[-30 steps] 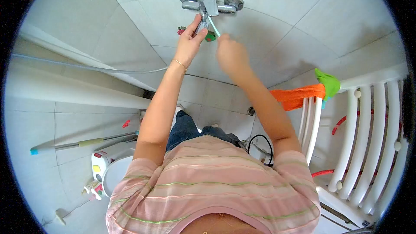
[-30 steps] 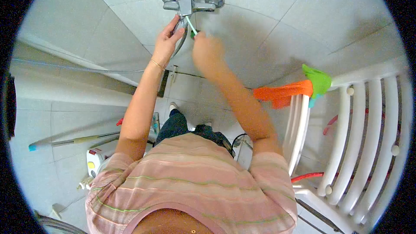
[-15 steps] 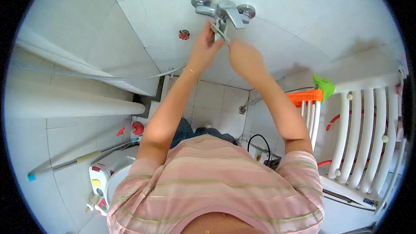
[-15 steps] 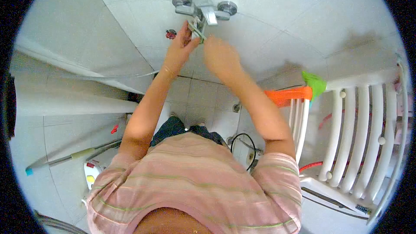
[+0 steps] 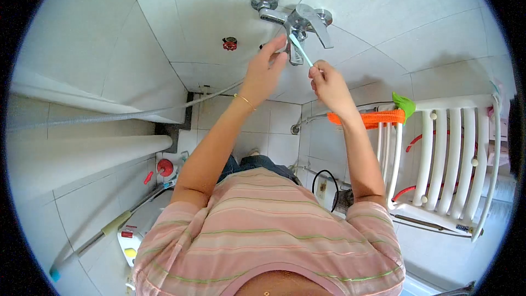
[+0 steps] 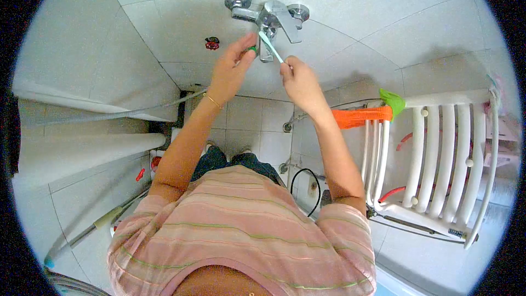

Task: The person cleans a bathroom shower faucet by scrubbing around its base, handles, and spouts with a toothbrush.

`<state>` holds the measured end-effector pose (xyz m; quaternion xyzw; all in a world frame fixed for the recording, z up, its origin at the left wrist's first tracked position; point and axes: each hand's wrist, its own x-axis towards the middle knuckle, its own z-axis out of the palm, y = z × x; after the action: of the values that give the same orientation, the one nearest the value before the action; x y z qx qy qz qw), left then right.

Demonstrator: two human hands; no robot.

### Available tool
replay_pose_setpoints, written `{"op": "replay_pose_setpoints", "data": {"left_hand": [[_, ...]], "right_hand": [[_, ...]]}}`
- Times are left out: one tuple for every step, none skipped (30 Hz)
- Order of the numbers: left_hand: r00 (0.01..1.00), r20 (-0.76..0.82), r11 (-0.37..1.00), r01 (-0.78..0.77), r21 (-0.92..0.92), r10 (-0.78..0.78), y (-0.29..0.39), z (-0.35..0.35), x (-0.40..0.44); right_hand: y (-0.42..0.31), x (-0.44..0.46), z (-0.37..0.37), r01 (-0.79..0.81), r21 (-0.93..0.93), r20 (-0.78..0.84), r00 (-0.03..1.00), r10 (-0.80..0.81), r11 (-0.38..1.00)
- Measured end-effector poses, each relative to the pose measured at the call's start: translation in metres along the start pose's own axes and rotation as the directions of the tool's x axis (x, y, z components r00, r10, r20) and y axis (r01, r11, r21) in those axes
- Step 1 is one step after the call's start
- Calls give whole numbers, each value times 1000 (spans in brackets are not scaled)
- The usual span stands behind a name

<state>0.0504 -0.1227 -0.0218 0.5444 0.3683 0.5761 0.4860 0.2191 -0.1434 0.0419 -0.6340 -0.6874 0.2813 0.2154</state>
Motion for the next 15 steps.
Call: {"op": "replay_pose_setpoints", "data": {"left_hand": [[1000,7,1000,2,-7,-2,-1,3,2],[1000,13,999,-17,-30,17,-2,7,1],[999,20,998,-31,-51,32,-4,9,-1],[999,25,998,-25,-58,26,-6,8,-3],[998,43,998,-39,-48,41,-7,7,-4],[997,58,998,-54,-41,56,-7,6,-5],[997,52,997,-56,-49,58,-6,7,-4],[998,51,998,-35,-46,37,-5,9,-3],[998,59,999,-6,-45,9,-4,11,-6],[998,68,999,0,-53,4,-5,13,-5],[998,65,995,-17,-100,24,-6,14,-3],[997,58,989,-33,-144,42,-7,14,-2],[998,58,989,-30,-147,39,-9,12,-3],[997,76,971,-6,-240,25,-13,10,-4],[995,95,943,17,-334,15,-15,8,-3]], "right_hand": [[-4,1,4,-8,-4,-4,1000,8,1000],[-11,1,7,55,-118,-76,995,-64,991],[-14,-1,11,106,-232,-135,981,-140,967],[-13,-8,11,96,-235,-136,982,-130,967],[-12,-18,8,68,-296,-142,983,-114,953],[-12,-23,5,41,-358,-145,984,-99,933],[-16,-19,2,43,-367,-143,985,-102,929],[-22,-15,-1,31,-345,-108,992,-72,938],[-26,-15,-2,6,-320,-75,997,-32,947],[-30,-10,1,-6,-323,-78,997,-20,946],[-35,0,7,18,-348,-86,995,-51,937],[-39,5,11,45,-371,-90,992,-84,927],[-37,3,13,43,-373,-88,993,-81,927],[-33,-2,15,17,-389,-107,992,-64,921],[-30,-7,13,-9,-409,-128,991,-48,913]]}}
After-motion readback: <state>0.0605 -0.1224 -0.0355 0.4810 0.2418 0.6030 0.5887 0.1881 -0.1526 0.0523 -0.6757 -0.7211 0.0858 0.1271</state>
